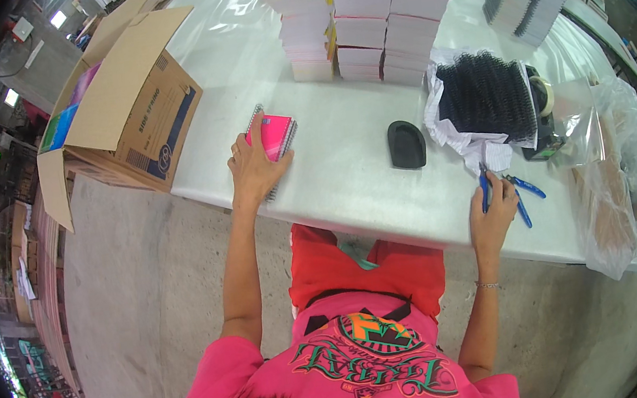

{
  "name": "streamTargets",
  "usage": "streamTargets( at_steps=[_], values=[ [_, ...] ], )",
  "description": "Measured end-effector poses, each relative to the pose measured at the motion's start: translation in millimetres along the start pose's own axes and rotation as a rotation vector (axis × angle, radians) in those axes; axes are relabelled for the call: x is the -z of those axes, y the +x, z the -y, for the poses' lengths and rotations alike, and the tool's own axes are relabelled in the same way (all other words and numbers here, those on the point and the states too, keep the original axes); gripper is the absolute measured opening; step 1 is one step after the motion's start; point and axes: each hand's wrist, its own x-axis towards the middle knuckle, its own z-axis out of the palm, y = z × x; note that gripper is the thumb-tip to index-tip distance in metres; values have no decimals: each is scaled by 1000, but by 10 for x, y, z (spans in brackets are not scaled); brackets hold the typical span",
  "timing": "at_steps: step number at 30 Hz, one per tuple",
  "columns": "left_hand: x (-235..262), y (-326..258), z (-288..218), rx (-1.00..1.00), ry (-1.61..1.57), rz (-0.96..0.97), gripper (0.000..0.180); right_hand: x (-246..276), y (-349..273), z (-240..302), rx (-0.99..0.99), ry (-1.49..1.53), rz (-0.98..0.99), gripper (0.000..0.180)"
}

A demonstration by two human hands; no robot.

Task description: The person threads a metal spiral coil through the pre-punched holes of a notebook, twists the ends, and clips the excess wire using pliers.

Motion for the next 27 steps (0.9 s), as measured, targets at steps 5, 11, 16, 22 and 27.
streamTargets(
  at_steps=[5,11,16,22,27],
  values=[
    [21,0,-16,3,-25,5,96,19,30,7,-1,-25,-10,35],
    [-9,7,24,-11,-12,20,97,288,663,424,96,130,-191,27],
    [47,26,-8,4,19,17,97,476,1851,774,111,640,-37,28],
    [64,11,-68,35,-1,38,96,294,2894,1170,-91,911,107,58],
    [58,19,-61,34,4,71,103,-6,3235,1180,-136,914,380,66]
  ],
)
